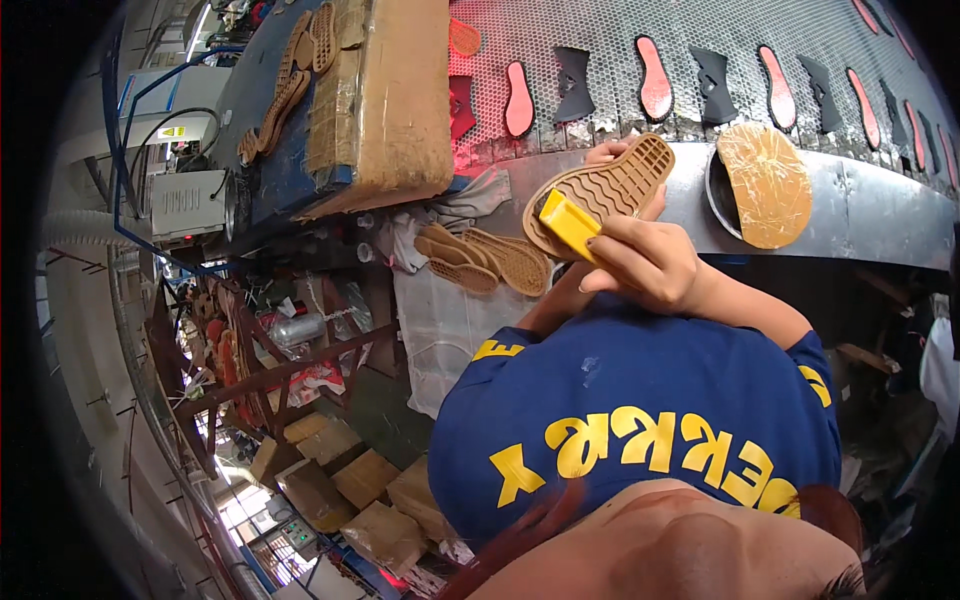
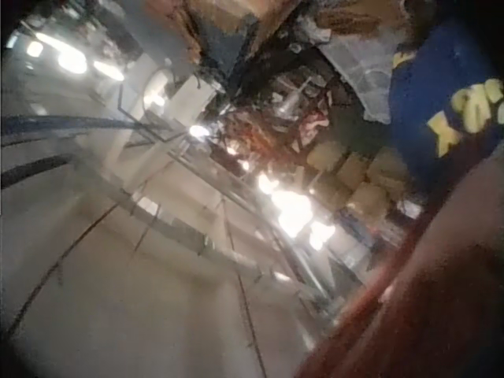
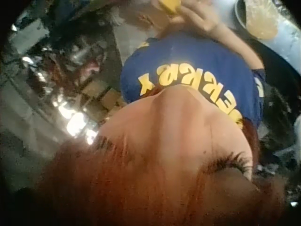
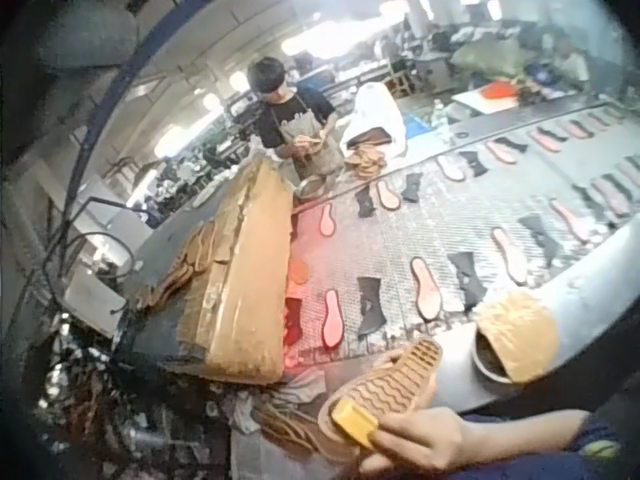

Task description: The person repeatedly picks up brown shoe soles from a pile, applies a yellow substance to the textured bottom using a yellow scraper, and places the soles onto a moving conveyor belt. The process is continuous and repetitive throughout the clip.

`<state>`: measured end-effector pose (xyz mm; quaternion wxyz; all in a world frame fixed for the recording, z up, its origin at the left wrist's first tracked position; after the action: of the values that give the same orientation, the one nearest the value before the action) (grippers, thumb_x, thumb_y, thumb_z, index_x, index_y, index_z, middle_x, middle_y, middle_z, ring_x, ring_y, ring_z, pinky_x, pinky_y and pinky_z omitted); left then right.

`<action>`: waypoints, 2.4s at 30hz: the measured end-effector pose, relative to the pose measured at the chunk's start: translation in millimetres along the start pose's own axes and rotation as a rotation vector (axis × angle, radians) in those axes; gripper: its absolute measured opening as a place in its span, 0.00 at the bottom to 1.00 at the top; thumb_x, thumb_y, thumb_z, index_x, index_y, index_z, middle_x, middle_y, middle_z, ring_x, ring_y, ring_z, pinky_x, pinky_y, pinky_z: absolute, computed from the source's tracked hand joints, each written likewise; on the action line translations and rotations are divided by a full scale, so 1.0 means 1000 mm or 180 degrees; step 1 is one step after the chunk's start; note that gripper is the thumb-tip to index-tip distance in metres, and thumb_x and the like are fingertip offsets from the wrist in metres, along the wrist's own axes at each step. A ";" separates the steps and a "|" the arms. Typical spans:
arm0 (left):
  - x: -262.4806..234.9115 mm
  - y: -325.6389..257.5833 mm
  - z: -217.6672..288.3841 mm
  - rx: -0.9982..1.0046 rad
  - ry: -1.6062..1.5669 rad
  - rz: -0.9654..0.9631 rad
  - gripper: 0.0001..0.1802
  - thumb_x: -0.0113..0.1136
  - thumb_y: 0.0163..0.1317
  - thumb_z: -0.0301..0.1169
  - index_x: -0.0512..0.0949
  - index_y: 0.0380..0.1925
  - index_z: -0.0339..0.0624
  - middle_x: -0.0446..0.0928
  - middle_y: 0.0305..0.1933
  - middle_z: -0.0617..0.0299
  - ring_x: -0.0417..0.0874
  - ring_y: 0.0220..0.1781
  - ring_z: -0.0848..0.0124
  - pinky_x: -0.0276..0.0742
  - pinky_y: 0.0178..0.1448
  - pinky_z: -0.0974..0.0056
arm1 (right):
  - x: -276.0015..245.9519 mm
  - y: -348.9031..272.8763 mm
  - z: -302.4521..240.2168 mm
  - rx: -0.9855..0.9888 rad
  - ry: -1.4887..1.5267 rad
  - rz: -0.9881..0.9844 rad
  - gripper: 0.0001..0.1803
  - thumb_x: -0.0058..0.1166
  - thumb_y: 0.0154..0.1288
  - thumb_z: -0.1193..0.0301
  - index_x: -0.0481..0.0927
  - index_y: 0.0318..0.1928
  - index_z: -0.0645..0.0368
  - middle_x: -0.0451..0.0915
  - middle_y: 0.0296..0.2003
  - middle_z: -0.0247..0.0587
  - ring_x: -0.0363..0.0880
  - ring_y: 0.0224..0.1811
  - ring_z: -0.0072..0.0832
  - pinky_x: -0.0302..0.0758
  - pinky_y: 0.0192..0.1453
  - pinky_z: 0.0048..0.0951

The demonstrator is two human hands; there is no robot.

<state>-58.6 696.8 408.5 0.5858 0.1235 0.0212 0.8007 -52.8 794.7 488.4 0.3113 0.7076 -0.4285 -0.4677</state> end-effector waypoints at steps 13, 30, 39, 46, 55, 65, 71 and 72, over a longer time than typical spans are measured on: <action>0.007 -0.004 0.003 -0.0956 -0.1439 -0.0247 0.33 0.67 0.48 0.16 0.64 0.54 0.39 0.70 0.57 0.55 0.72 0.60 0.67 0.70 0.65 0.61 | -0.004 -0.005 0.004 0.0223 -0.0101 0.0050 0.21 0.65 0.54 0.60 0.80 0.38 0.67 0.78 0.35 0.46 0.80 0.31 0.37 0.77 0.31 0.31; 0.011 0.002 0.009 -0.2091 -0.1857 -0.1204 0.34 0.72 0.46 0.28 0.66 0.54 0.42 0.72 0.56 0.58 0.73 0.60 0.68 0.70 0.65 0.60 | -0.025 -0.006 0.019 -0.0095 -0.0189 -0.0108 0.20 0.67 0.52 0.62 0.79 0.38 0.65 0.77 0.37 0.44 0.79 0.26 0.32 0.78 0.28 0.27; 0.017 -0.005 0.007 -0.1771 -0.2044 -0.1397 0.36 0.72 0.47 0.31 0.65 0.56 0.42 0.70 0.57 0.58 0.72 0.60 0.68 0.70 0.65 0.59 | -0.034 -0.009 0.027 -0.0199 -0.0081 -0.0247 0.19 0.67 0.53 0.64 0.79 0.39 0.65 0.77 0.38 0.44 0.80 0.29 0.32 0.78 0.29 0.28; 0.026 -0.007 0.002 -0.1424 -0.2109 -0.1553 0.37 0.72 0.48 0.33 0.64 0.57 0.43 0.69 0.58 0.58 0.71 0.61 0.67 0.69 0.65 0.59 | -0.043 -0.009 0.029 -0.0070 0.0211 -0.0678 0.15 0.63 0.55 0.68 0.77 0.39 0.64 0.75 0.43 0.46 0.80 0.32 0.36 0.78 0.31 0.32; 0.033 -0.004 -0.010 -0.0324 -0.2218 -0.1882 0.38 0.73 0.49 0.37 0.63 0.58 0.44 0.68 0.59 0.58 0.71 0.62 0.67 0.69 0.66 0.59 | -0.059 -0.016 0.028 0.0343 0.0350 -0.0755 0.15 0.65 0.53 0.72 0.74 0.39 0.62 0.74 0.43 0.46 0.80 0.39 0.39 0.79 0.42 0.38; -0.026 0.012 -0.023 -0.1553 -0.2282 -0.1417 0.49 0.55 0.52 0.46 0.48 0.69 0.32 0.72 0.28 0.56 0.77 0.30 0.69 0.79 0.40 0.64 | -0.077 -0.035 0.061 0.2638 0.0664 0.1381 0.14 0.60 0.58 0.82 0.74 0.45 0.63 0.74 0.42 0.40 0.77 0.45 0.26 0.74 0.50 0.24; -0.006 0.005 0.026 -0.1416 -0.2861 -0.1413 0.49 0.52 0.57 0.54 0.49 0.66 0.25 0.69 0.56 0.35 0.74 0.23 0.68 0.75 0.27 0.67 | -0.070 -0.013 0.072 0.1197 -0.0256 0.0718 0.17 0.59 0.55 0.83 0.75 0.47 0.63 0.78 0.44 0.48 0.79 0.46 0.41 0.77 0.46 0.33; -0.005 0.002 0.027 -0.1402 -0.2862 -0.1485 0.49 0.52 0.57 0.53 0.50 0.66 0.25 0.65 0.59 0.34 0.74 0.23 0.68 0.75 0.27 0.67 | -0.065 -0.012 0.074 0.1094 -0.0243 0.0612 0.17 0.58 0.55 0.83 0.75 0.47 0.63 0.78 0.44 0.48 0.80 0.45 0.42 0.78 0.45 0.33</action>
<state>-53.4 688.0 434.1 0.7110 0.3199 -0.3723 0.5035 -130.4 855.7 477.0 0.2127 0.6880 -0.5790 -0.3823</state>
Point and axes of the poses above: each hand's wrist, its own y-axis towards the middle knuckle, its own x-axis out of the palm, z = x × y, the point moved 1 cm from there along y, towards the middle knuckle
